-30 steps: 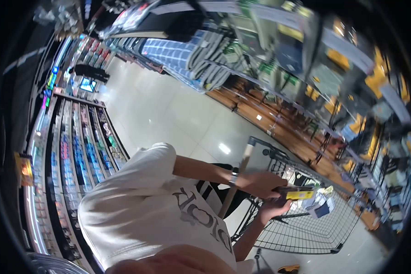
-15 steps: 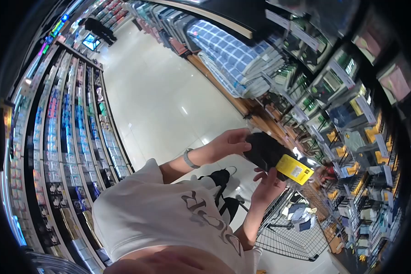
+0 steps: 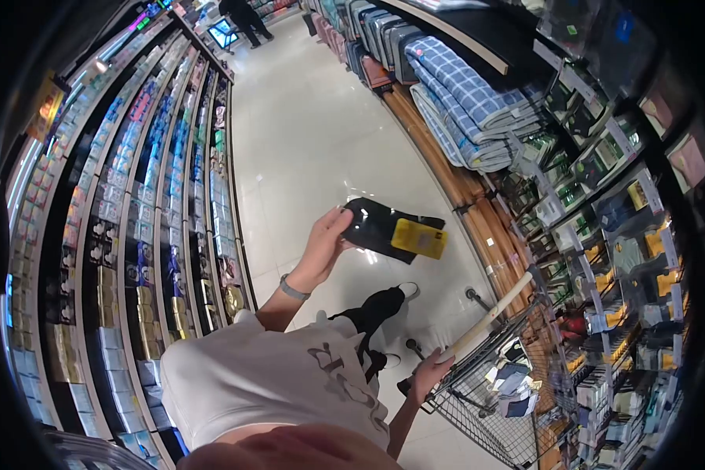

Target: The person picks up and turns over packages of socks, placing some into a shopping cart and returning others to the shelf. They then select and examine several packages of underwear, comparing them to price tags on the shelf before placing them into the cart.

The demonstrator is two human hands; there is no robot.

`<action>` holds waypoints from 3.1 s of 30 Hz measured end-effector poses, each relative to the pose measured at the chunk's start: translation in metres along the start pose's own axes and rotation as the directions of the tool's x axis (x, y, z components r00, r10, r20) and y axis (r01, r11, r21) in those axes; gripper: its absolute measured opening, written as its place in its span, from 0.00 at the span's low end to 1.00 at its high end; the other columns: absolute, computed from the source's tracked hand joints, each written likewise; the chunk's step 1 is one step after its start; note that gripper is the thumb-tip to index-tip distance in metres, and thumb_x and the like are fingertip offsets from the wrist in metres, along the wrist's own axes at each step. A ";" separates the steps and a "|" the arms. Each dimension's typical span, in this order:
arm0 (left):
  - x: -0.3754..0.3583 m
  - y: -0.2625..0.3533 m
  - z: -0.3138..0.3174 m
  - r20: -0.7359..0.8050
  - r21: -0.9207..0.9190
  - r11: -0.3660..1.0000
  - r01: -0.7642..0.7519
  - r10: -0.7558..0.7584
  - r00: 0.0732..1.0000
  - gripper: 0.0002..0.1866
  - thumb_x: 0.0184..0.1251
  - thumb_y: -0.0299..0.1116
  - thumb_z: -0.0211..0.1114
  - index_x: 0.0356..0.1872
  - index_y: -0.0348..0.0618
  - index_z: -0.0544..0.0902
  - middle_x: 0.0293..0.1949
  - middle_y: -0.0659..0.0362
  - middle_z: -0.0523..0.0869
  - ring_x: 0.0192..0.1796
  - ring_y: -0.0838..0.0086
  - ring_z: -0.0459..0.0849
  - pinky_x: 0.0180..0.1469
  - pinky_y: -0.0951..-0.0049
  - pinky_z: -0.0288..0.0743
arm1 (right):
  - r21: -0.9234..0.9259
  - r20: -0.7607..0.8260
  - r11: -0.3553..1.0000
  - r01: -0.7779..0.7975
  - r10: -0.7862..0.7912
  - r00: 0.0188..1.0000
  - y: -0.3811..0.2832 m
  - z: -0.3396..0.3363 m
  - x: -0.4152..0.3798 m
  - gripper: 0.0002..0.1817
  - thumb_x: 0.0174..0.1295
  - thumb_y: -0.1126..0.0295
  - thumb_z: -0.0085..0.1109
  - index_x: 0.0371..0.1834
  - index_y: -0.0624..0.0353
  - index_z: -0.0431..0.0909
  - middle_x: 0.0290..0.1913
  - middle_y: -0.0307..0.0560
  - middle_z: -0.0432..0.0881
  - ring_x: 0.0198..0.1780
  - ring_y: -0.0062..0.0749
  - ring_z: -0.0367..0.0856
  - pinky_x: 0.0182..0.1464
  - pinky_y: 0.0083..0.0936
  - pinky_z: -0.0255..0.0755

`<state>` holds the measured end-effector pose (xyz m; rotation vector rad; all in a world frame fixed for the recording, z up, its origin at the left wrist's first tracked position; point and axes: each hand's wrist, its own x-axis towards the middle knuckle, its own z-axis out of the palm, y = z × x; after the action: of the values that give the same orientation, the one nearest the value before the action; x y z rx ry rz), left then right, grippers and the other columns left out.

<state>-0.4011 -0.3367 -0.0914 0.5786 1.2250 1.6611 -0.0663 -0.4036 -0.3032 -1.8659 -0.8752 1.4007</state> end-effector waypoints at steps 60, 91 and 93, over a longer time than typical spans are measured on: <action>-0.245 0.014 0.147 0.220 0.207 0.681 -0.703 0.668 0.711 0.15 0.69 0.35 0.60 0.29 0.32 0.81 0.27 0.59 0.78 0.29 0.78 0.70 0.33 0.75 0.61 | 0.554 0.141 0.459 0.695 -0.874 0.464 -0.342 -0.214 -0.135 0.16 0.74 0.63 0.62 0.51 0.67 0.84 0.41 0.42 0.88 0.28 0.11 0.77 0.25 0.12 0.69; -0.340 -0.021 0.250 0.538 -0.061 0.989 -0.135 0.147 0.830 0.30 0.79 0.41 0.58 0.71 0.30 0.64 0.62 0.39 0.80 0.59 0.47 0.87 0.63 0.50 0.81 | 0.442 0.201 0.266 0.857 -0.960 0.195 -0.342 -0.253 -0.191 0.10 0.68 0.69 0.66 0.44 0.66 0.88 0.38 0.43 0.88 0.41 0.23 0.84 0.45 0.21 0.76; -0.346 -0.020 0.251 0.515 -0.066 0.986 -0.154 0.166 0.841 0.30 0.79 0.41 0.58 0.71 0.29 0.63 0.63 0.39 0.80 0.59 0.47 0.86 0.63 0.50 0.81 | 0.437 0.253 0.332 0.836 -0.937 0.240 -0.342 -0.256 -0.198 0.10 0.68 0.69 0.66 0.44 0.66 0.88 0.37 0.42 0.88 0.40 0.22 0.84 0.45 0.21 0.76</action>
<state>-0.0424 -0.5294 0.0411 1.0624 0.7734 1.5078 0.0950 -0.3929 0.1391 -0.4820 -1.6183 1.0411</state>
